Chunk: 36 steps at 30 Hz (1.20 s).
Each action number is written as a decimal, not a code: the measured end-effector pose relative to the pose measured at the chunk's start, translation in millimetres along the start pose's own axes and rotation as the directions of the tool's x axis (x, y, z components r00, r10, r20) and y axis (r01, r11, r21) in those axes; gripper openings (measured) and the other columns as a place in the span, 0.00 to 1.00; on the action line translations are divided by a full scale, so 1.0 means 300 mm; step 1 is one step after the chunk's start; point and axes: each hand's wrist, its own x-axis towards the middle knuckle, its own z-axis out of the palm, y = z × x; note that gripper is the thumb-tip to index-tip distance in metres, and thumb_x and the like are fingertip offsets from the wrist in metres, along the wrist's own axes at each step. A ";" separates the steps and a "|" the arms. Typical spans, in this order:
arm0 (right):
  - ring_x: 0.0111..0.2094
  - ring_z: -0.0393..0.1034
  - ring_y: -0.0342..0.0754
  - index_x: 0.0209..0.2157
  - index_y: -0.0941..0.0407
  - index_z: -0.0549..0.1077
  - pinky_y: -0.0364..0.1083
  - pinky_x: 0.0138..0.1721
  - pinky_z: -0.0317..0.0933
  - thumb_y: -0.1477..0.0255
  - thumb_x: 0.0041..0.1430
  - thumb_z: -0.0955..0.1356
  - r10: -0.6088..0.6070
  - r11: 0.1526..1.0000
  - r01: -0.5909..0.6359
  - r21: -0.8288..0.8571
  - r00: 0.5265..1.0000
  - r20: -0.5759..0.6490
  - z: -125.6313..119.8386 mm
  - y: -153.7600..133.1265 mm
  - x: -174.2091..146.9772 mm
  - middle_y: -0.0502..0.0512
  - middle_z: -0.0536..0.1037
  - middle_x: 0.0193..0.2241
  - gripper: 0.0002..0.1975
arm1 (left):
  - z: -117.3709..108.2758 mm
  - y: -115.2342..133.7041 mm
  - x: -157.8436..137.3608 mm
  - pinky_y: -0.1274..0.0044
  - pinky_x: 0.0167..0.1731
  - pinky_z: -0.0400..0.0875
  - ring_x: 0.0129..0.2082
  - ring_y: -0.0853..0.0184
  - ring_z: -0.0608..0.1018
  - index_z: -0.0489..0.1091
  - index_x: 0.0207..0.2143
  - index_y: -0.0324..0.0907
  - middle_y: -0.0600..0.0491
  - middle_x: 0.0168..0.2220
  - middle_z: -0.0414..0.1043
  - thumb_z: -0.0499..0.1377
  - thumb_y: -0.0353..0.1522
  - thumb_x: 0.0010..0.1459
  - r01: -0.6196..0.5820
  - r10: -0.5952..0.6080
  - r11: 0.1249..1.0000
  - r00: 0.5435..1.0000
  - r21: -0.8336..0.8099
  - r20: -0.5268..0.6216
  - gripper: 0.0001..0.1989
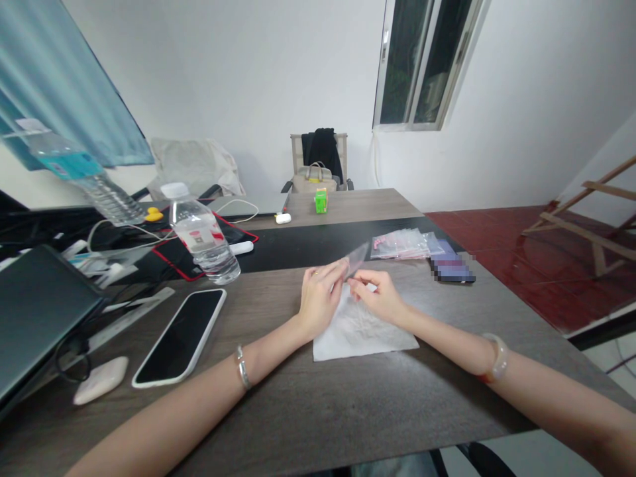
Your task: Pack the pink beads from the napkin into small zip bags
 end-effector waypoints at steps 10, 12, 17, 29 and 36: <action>0.27 0.70 0.43 0.32 0.56 0.69 0.45 0.32 0.68 0.60 0.54 0.69 0.432 0.410 -0.522 0.748 0.834 0.345 -0.010 0.032 0.066 0.50 0.74 0.26 0.13 | -0.009 0.007 0.006 0.67 0.45 0.59 0.47 0.61 0.74 0.69 0.48 0.46 0.49 0.49 0.74 0.59 0.29 0.57 -0.055 0.061 0.994 0.996 0.093 -0.065 0.15; 0.28 0.71 0.42 0.33 0.56 0.70 0.44 0.35 0.67 0.62 0.53 0.71 0.393 0.314 -0.552 0.772 0.816 0.424 -0.015 0.037 0.068 0.50 0.75 0.26 0.12 | -0.013 0.015 0.003 0.67 0.46 0.58 0.48 0.61 0.73 0.71 0.44 0.46 0.49 0.51 0.73 0.59 0.29 0.57 -0.111 0.117 0.987 0.992 0.117 -0.046 0.12; 0.27 0.71 0.40 0.31 0.57 0.73 0.40 0.32 0.65 0.70 0.51 0.72 0.355 0.269 -0.530 0.804 0.831 0.429 -0.022 0.056 0.072 0.49 0.77 0.26 0.07 | -0.027 0.037 -0.001 0.67 0.46 0.58 0.46 0.61 0.73 0.72 0.32 0.45 0.50 0.48 0.72 0.58 0.30 0.57 -0.133 0.139 0.983 0.989 0.123 -0.041 0.03; 0.36 0.74 0.46 0.29 0.55 0.70 0.46 0.45 0.65 0.73 0.48 0.70 0.569 0.353 -0.392 0.850 0.811 0.138 -0.123 0.113 0.122 0.52 0.77 0.28 0.05 | -0.028 0.096 -0.042 0.56 0.59 0.48 0.63 0.51 0.57 0.55 0.60 0.33 0.36 0.64 0.54 0.48 0.49 0.60 -0.046 -0.086 0.978 0.796 0.202 0.599 0.34; 0.36 0.73 0.46 0.37 0.53 0.66 0.49 0.47 0.65 0.72 0.41 0.74 0.467 0.570 -0.359 0.739 0.882 0.067 -0.071 0.109 0.102 0.48 0.76 0.30 0.20 | -0.015 0.000 -0.001 0.59 0.62 0.43 0.67 0.54 0.49 0.49 0.64 0.33 0.39 0.66 0.44 0.43 0.55 0.59 0.053 -0.222 0.956 0.775 0.288 0.592 0.42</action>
